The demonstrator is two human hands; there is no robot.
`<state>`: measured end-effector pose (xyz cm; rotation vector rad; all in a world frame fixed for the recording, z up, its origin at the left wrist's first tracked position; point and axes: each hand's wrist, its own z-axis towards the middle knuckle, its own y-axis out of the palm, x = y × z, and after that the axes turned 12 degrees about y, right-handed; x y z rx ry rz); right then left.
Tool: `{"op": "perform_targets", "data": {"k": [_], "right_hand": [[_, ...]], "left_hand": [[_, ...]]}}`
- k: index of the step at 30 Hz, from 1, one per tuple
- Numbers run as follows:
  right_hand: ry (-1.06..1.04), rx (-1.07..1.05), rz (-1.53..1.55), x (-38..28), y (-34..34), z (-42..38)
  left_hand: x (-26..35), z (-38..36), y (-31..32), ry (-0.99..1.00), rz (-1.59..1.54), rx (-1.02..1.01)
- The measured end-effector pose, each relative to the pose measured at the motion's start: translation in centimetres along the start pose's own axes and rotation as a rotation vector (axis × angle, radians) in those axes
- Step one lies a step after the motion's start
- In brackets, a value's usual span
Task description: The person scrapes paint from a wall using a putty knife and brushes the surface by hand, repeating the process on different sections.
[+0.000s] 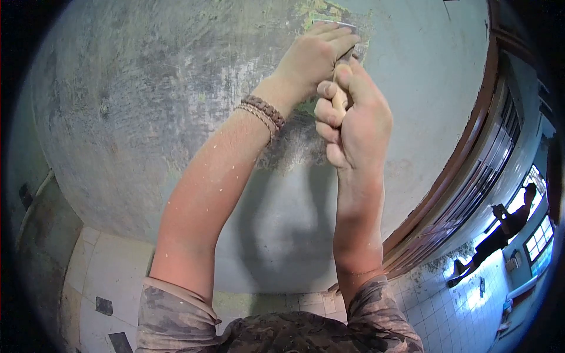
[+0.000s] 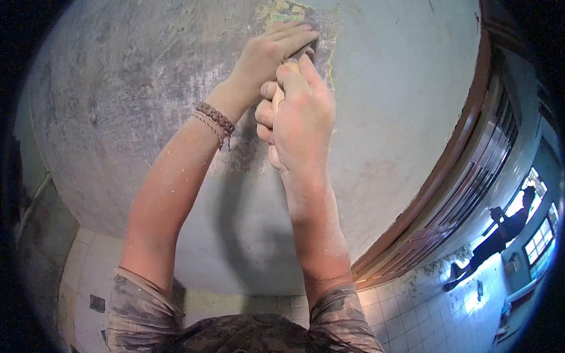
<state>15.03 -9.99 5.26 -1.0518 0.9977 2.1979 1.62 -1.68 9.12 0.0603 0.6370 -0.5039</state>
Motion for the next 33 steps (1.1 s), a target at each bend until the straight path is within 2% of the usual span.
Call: {"op": "perform_targets", "data": {"k": [5, 7, 9, 13, 15, 18, 21, 24, 28, 33], "right_hand": [[-0.017, 0.02, 0.009, 1.5, 0.1, 0.4], [-0.028, 0.074, 0.029, 1.2, 0.3, 0.8], [-0.049, 0.042, 0.074, 0.0, 0.8, 1.9], [-0.019, 0.048, 0.007, 0.8, 0.3, -0.1], [-0.019, 0.115, -0.015, 1.4, 0.4, -0.3], [-0.047, 0.049, 0.01, 0.5, 0.9, 0.8], [-0.035, 0.073, -0.007, 0.3, 0.9, 0.4], [-0.036, 0.127, -0.033, 1.2, 0.9, -0.3], [-0.04, 0.065, 0.013, 0.1, 1.0, 0.6], [0.004, 0.088, -0.013, 1.3, 0.1, -0.5]], "left_hand": [[-0.4, -0.8, 0.6, 0.034, 0.068, 0.006], [-0.7, 0.1, 0.3, 0.05, 0.082, 0.012], [-1.7, 1.7, -0.2, 0.067, 0.094, -0.042], [0.2, -0.1, -0.1, 0.022, 0.043, -0.045], [0.3, -0.6, 0.3, 0.038, 0.075, -0.015], [-1.0, 0.7, -0.1, 0.034, 0.007, 0.003], [-0.1, 0.9, -0.8, 0.016, 0.024, -0.059], [-0.1, -0.3, 0.2, 0.037, 0.062, -0.007], [-0.8, 1.1, -0.3, 0.033, 0.054, -0.036], [0.5, -0.8, 0.1, 0.014, 0.062, -0.023]]}}
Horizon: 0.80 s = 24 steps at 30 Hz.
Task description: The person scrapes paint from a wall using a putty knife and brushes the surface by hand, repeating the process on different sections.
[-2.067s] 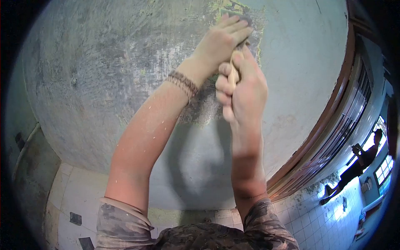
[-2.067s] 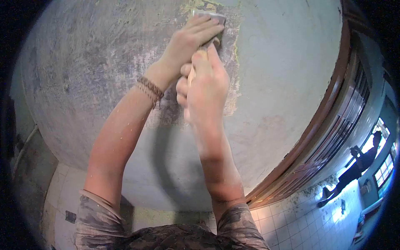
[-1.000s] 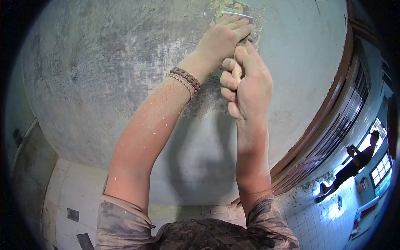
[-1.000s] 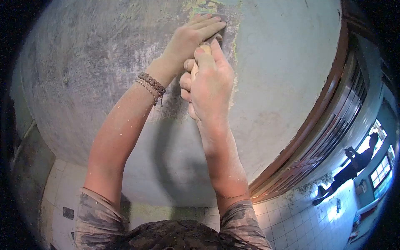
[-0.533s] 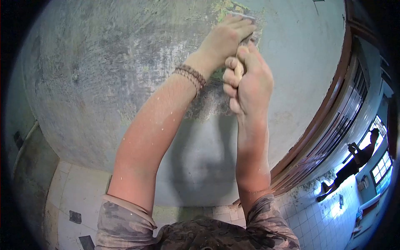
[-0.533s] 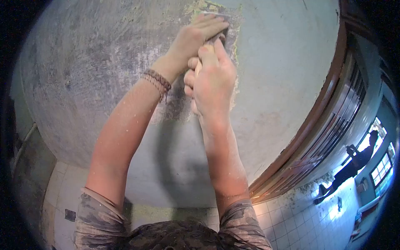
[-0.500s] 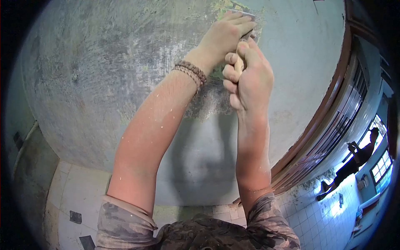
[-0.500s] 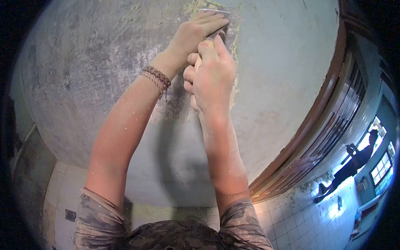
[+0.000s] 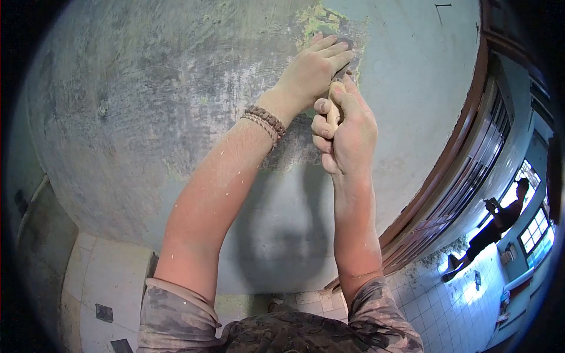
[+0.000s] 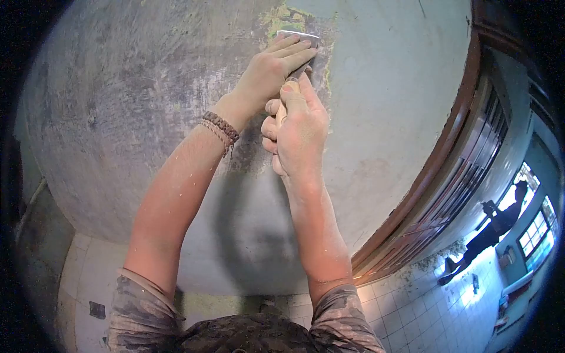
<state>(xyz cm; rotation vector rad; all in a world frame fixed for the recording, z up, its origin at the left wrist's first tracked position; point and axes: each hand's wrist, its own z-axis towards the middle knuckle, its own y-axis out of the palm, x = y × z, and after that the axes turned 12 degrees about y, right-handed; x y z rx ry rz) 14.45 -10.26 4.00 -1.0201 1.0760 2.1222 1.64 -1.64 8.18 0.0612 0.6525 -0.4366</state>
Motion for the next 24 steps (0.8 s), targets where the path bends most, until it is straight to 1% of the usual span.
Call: {"op": "perform_targets", "data": {"k": [2, 4, 7, 11, 14, 17, 19, 21, 24], "right_hand": [[0.009, 0.002, 0.032, -0.4, 0.2, 0.6], [-0.01, -0.019, 0.039, -1.4, 0.4, 1.0], [-0.018, -0.035, 0.013, -1.2, -0.1, 0.6], [0.006, -0.056, 0.076, -0.8, -0.5, 0.8], [0.018, -0.05, 0.102, -1.6, -0.2, 1.7], [0.023, -0.069, 0.02, -0.9, -0.6, 0.5], [0.012, -0.048, 0.023, -0.2, -0.5, 0.2], [0.002, -0.019, 0.025, -0.3, -0.3, 0.7], [-0.015, -0.074, 0.083, -1.0, 0.2, 1.6]], "left_hand": [[-0.6, 0.5, 0.0, 0.012, 0.032, -0.01], [-0.9, 1.8, -0.4, -0.03, -0.041, -0.058], [-1.0, 1.1, 0.2, 0.017, 0.018, -0.047], [-1.0, 0.8, 0.7, 0.033, 0.059, -0.013], [-1.0, 1.8, 0.3, 0.005, 0.009, -0.066], [-0.4, 0.8, 0.1, -0.001, 0.021, -0.081], [0.2, 0.0, 0.0, 0.015, 0.04, -0.035], [-0.5, 0.7, -0.1, 0.021, 0.034, -0.019], [-1.5, 1.6, -0.1, -0.002, 0.022, -0.039]]}}
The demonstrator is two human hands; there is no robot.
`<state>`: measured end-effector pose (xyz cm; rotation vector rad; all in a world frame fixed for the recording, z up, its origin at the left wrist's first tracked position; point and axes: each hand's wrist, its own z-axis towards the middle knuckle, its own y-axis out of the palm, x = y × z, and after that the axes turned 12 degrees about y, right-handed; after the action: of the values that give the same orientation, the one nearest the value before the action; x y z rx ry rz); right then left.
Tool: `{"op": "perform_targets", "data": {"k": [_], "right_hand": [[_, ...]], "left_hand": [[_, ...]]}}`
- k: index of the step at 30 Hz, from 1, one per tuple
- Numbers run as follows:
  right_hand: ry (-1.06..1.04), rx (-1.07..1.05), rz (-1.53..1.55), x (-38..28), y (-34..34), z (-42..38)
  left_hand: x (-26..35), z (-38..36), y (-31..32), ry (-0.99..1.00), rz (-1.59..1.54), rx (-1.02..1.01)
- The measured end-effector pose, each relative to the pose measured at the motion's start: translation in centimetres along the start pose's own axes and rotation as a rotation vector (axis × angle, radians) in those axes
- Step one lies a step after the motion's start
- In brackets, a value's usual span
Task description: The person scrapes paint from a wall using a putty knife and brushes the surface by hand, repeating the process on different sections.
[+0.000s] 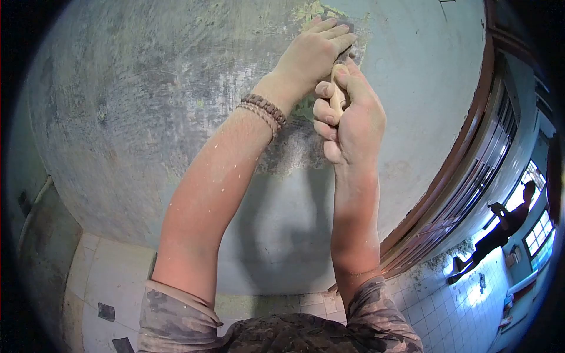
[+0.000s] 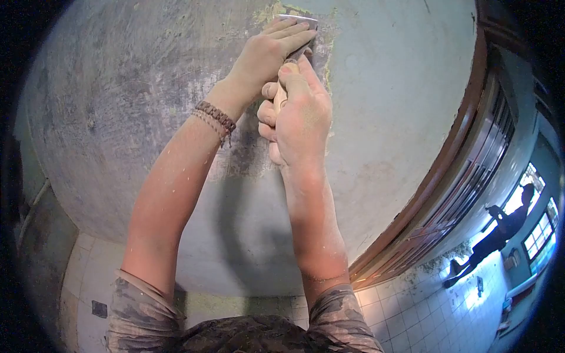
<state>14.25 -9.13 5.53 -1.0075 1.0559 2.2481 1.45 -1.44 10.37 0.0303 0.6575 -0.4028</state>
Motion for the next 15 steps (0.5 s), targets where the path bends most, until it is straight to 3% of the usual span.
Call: {"op": "perform_targets", "data": {"k": [2, 15], "right_hand": [[0.01, 0.006, -0.04, 0.3, -0.3, -0.6], [0.067, -0.059, -0.036, 1.0, -1.4, -0.5]], "left_hand": [[0.4, -1.0, 0.7, -0.005, 0.059, 0.067], [1.1, -1.8, 0.2, 0.004, 0.053, 0.046]]}}
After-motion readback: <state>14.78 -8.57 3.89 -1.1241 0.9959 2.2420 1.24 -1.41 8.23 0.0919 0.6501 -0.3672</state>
